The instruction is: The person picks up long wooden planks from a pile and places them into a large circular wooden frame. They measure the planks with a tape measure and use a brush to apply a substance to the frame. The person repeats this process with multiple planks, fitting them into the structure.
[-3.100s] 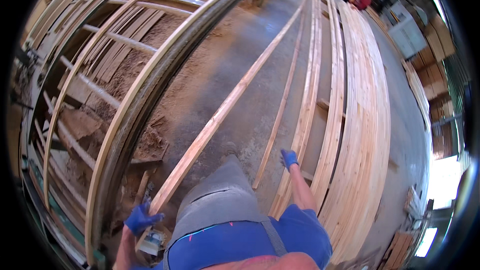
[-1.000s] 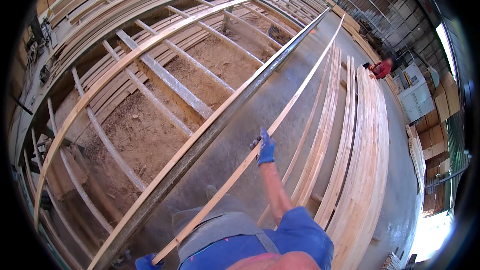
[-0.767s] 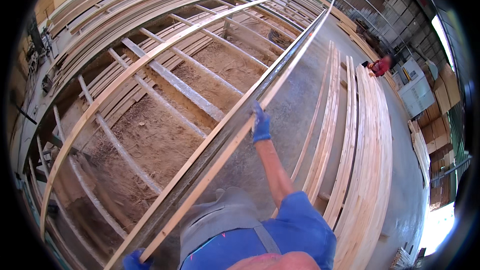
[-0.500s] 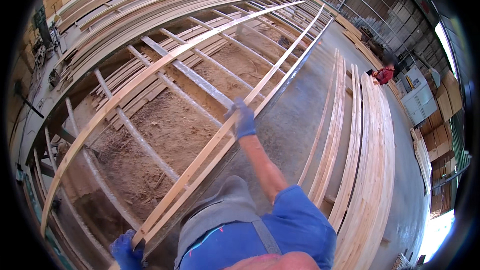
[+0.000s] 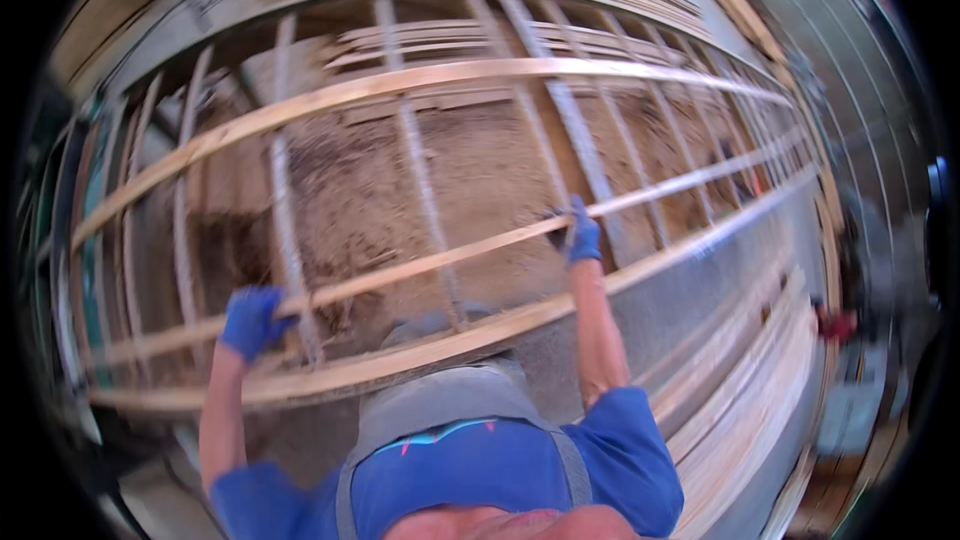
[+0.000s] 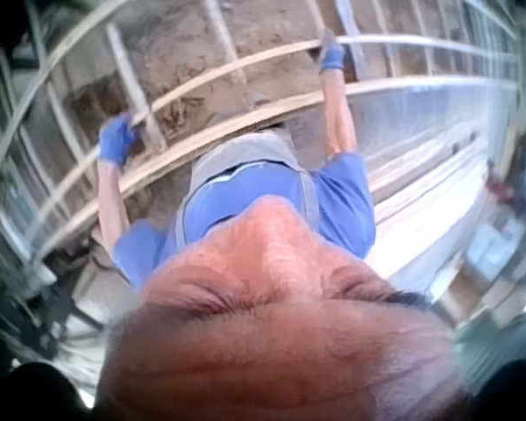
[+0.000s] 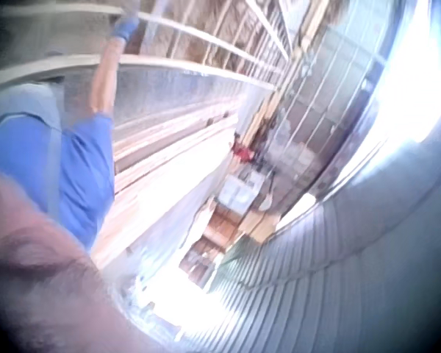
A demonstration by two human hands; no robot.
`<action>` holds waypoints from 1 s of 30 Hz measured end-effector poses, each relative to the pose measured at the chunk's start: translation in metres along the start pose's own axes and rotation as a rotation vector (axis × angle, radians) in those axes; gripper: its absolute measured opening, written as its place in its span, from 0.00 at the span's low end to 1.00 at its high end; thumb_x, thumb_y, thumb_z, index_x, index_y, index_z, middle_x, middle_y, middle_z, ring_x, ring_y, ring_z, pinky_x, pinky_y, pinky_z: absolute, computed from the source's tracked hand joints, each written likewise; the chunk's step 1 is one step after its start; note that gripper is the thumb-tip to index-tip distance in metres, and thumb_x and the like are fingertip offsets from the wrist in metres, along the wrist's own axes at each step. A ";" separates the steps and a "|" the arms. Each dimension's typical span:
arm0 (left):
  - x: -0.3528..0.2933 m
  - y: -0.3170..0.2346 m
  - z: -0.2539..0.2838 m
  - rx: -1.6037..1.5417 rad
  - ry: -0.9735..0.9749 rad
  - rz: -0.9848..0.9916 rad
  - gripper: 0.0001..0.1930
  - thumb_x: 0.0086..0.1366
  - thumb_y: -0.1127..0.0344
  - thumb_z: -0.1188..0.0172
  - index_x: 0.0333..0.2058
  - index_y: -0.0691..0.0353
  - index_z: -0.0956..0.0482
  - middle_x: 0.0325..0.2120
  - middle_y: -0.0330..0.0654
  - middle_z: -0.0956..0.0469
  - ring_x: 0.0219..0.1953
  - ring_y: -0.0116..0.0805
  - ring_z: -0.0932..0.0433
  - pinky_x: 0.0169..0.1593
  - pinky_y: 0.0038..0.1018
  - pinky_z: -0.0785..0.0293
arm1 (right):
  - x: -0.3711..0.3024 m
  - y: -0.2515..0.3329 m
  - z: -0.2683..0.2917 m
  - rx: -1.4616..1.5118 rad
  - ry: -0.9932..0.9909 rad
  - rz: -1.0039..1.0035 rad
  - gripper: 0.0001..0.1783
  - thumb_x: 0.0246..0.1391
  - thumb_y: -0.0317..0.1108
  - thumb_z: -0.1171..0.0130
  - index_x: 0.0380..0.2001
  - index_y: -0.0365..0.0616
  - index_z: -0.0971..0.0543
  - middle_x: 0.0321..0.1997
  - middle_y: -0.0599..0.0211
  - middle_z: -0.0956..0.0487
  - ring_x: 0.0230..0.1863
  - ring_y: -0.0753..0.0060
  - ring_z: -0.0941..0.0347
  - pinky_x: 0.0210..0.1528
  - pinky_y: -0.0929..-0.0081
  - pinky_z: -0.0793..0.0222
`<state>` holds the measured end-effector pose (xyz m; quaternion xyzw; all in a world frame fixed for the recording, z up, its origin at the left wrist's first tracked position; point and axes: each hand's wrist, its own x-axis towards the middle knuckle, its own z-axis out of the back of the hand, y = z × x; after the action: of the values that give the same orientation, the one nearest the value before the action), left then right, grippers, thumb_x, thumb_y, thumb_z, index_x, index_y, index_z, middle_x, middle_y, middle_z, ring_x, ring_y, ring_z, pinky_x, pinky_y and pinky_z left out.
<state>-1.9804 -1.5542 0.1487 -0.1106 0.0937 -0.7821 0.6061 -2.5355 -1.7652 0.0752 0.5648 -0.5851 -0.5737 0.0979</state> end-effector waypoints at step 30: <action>-0.210 -0.166 0.190 0.011 -0.597 -0.020 0.27 0.65 0.49 0.37 0.53 0.65 0.22 0.35 0.44 0.20 0.39 0.41 0.19 0.45 0.42 0.25 | -0.222 -0.154 -0.186 -1.541 1.224 1.368 0.29 0.55 0.32 0.33 0.60 0.40 0.27 0.55 0.47 0.21 0.54 0.46 0.23 0.57 0.54 0.27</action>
<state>-2.0290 -1.3118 0.3643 -0.3334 -0.0943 -0.7214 0.5997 -2.2335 -1.6520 0.1335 0.1088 -0.1229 -0.2384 0.9572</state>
